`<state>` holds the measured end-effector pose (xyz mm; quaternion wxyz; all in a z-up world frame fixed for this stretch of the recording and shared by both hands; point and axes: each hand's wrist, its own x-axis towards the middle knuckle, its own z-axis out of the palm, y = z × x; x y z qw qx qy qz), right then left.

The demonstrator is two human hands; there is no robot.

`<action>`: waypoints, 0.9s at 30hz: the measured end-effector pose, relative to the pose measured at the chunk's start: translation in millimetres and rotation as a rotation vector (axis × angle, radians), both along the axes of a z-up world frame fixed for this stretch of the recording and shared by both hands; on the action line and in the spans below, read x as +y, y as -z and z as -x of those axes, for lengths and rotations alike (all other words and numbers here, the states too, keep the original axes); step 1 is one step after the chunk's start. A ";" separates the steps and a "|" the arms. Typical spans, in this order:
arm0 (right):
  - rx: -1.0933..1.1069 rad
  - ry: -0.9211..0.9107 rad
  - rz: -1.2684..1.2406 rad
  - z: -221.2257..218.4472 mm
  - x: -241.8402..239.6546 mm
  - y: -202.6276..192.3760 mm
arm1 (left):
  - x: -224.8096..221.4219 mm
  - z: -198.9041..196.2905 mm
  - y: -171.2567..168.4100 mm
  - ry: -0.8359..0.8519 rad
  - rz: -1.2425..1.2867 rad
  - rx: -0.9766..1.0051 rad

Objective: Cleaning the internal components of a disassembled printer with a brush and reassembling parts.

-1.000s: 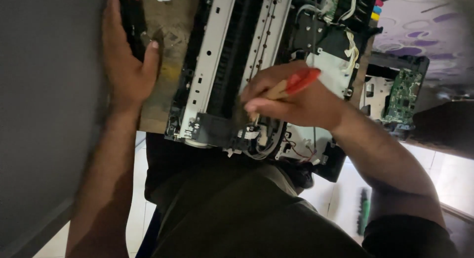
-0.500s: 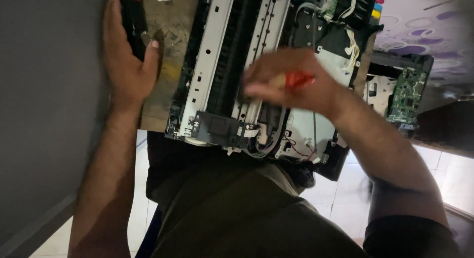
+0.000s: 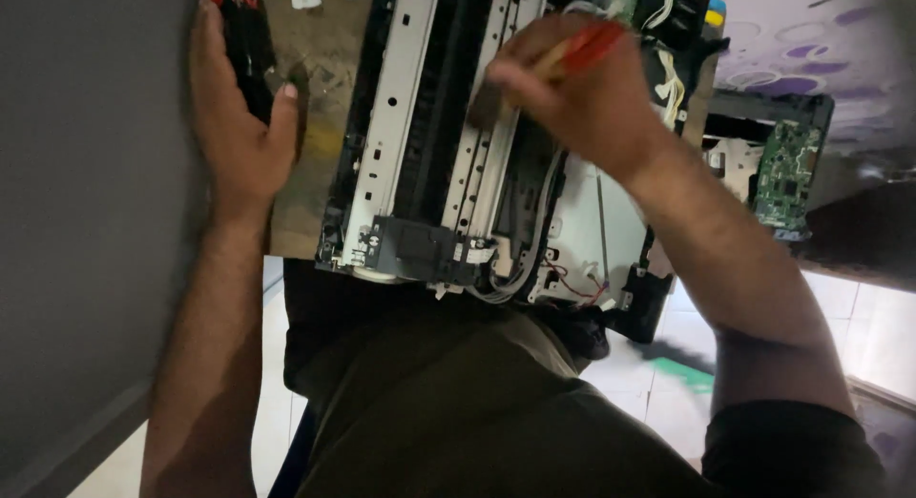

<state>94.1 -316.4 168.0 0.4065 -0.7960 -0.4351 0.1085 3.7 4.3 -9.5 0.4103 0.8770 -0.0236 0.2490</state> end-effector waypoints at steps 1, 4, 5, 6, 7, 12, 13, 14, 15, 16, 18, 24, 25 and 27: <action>-0.244 0.069 0.015 -8.9 -6.4 3.5 | 0.5 1.9 0.6 -0.007 0.006 0.019; -0.013 0.016 -0.050 1.0 -9.0 -5.4 | -3.4 1.7 -11.0 -0.046 0.001 0.081; -0.011 0.016 -0.049 8.4 -10.8 -4.5 | -1.5 0.9 -5.1 -0.046 0.003 0.083; 0.166 -0.060 -0.023 15.7 -12.8 -3.2 | 0.1 0.0 1.2 -0.029 -0.004 0.029; 0.343 -0.136 0.002 23.8 -15.2 -1.8 | 1.2 -0.3 7.8 -0.011 -0.011 -0.025; 0.220 -0.012 0.009 -0.3 -23.8 4.3 | -0.6 1.7 -2.1 0.002 0.003 0.001; 0.115 0.029 -0.089 -11.3 -26.3 1.9 | -1.1 0.0 -5.2 0.002 0.013 0.017; 0.111 0.031 -0.092 -19.2 -28.7 5.3 | -2.3 1.7 -4.7 0.004 0.010 0.014; -0.105 0.085 -0.008 -26.6 -31.8 8.7 | -3.4 2.3 -4.2 -0.015 -0.004 0.024; -0.318 0.136 0.075 -34.4 -34.6 12.1 | -4.1 2.5 -3.6 -0.035 -0.019 0.034; -0.226 0.070 0.021 -24.3 -22.2 6.2 | -2.7 1.2 -9.2 -0.017 -0.001 0.033; 0.284 -0.150 0.117 -16.4 -17.1 2.3 | -3.1 1.5 -8.8 -0.007 -0.015 0.011; 0.231 -0.022 0.265 -22.1 -19.2 4.1 | -2.9 1.5 -10.2 -0.010 -0.026 0.022; 0.148 0.152 0.230 -41.0 -18.3 5.2 | -1.5 1.2 -5.7 -0.011 -0.028 0.020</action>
